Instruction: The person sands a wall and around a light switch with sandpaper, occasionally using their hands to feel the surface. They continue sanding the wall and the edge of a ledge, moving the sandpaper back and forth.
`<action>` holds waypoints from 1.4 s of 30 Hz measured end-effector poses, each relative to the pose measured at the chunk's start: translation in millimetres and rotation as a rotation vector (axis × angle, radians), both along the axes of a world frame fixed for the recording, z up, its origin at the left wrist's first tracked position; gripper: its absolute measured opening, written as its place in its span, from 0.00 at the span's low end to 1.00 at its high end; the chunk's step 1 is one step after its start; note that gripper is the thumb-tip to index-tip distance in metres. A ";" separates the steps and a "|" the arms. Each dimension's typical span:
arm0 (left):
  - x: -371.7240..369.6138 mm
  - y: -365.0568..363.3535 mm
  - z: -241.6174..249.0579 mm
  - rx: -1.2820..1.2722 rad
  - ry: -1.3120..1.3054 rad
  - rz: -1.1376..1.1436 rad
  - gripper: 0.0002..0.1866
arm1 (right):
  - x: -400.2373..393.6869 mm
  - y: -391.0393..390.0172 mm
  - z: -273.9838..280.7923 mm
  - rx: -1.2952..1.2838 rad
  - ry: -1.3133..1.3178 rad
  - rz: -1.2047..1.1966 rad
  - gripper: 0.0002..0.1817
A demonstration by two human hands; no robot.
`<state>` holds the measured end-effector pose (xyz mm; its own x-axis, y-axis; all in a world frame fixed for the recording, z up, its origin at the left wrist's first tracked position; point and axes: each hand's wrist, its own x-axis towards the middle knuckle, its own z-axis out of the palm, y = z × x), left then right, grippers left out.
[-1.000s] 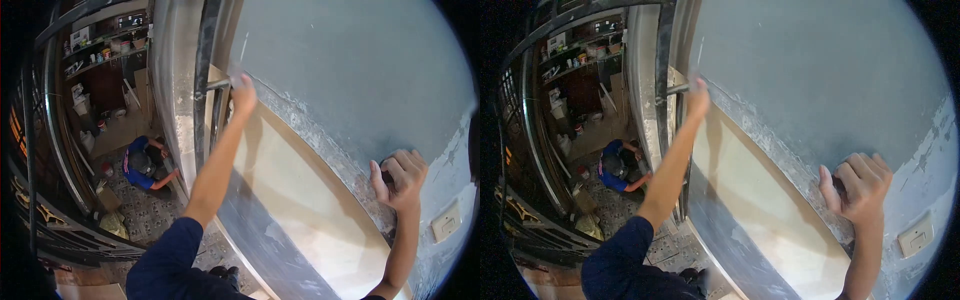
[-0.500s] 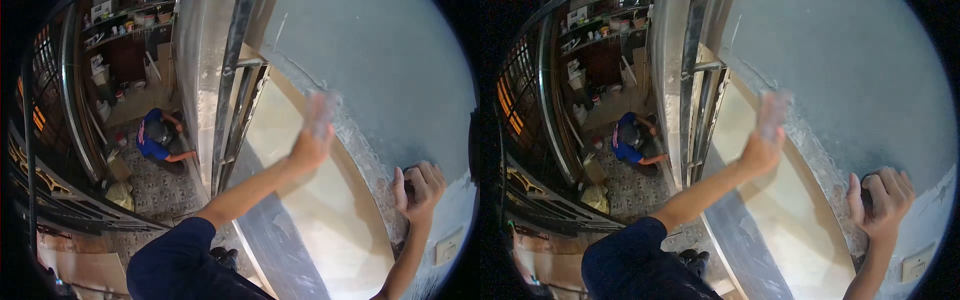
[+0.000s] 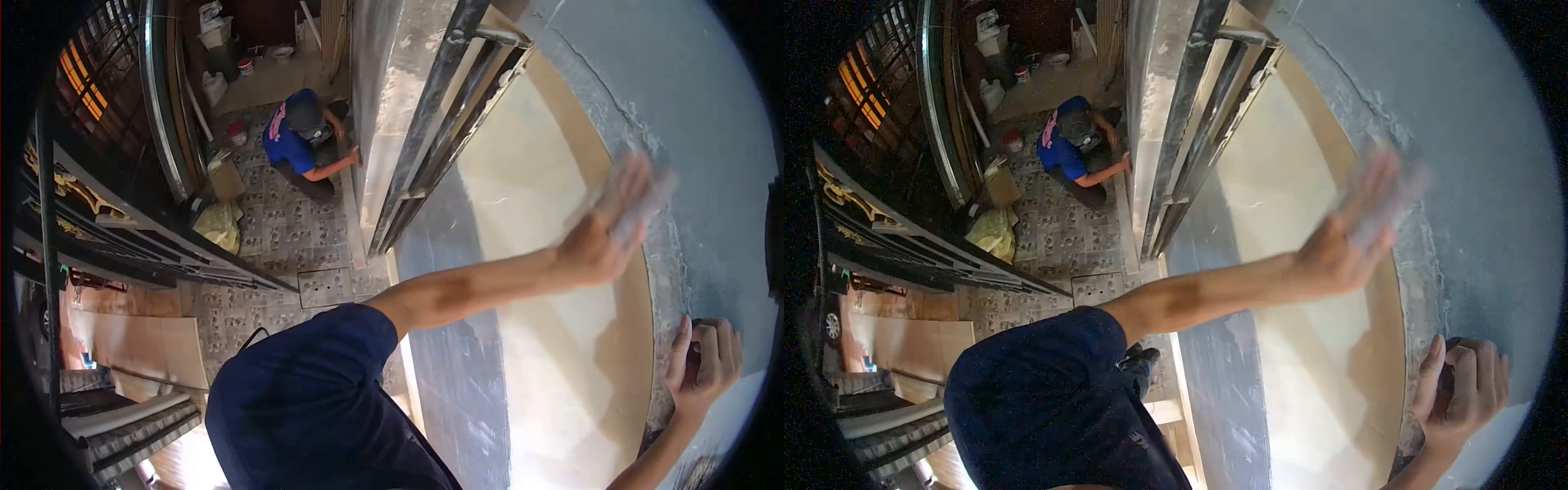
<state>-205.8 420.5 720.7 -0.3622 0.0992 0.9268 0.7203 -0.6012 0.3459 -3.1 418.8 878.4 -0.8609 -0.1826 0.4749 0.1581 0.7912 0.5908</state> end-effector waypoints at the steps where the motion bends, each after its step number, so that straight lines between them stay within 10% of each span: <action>1: -3.5 -1.1 -1.6 -0.007 -0.008 0.002 0.27 | 0.5 1.4 -0.3 -0.006 -0.003 -0.002 0.14; 20: -37.8 23.3 25.0 -0.040 -0.306 0.224 0.31 | -7.5 -8.8 -9.1 -0.003 -0.012 0.068 0.16; 38: 58.1 -29.8 15.6 -0.054 0.230 -0.029 0.39 | 2.8 -5.7 -8.2 -0.025 0.175 0.252 0.12; 42: 91.7 -33.8 23.2 0.078 0.222 -0.330 0.28 | -5.6 -18.3 -2.6 -0.092 0.222 0.338 0.19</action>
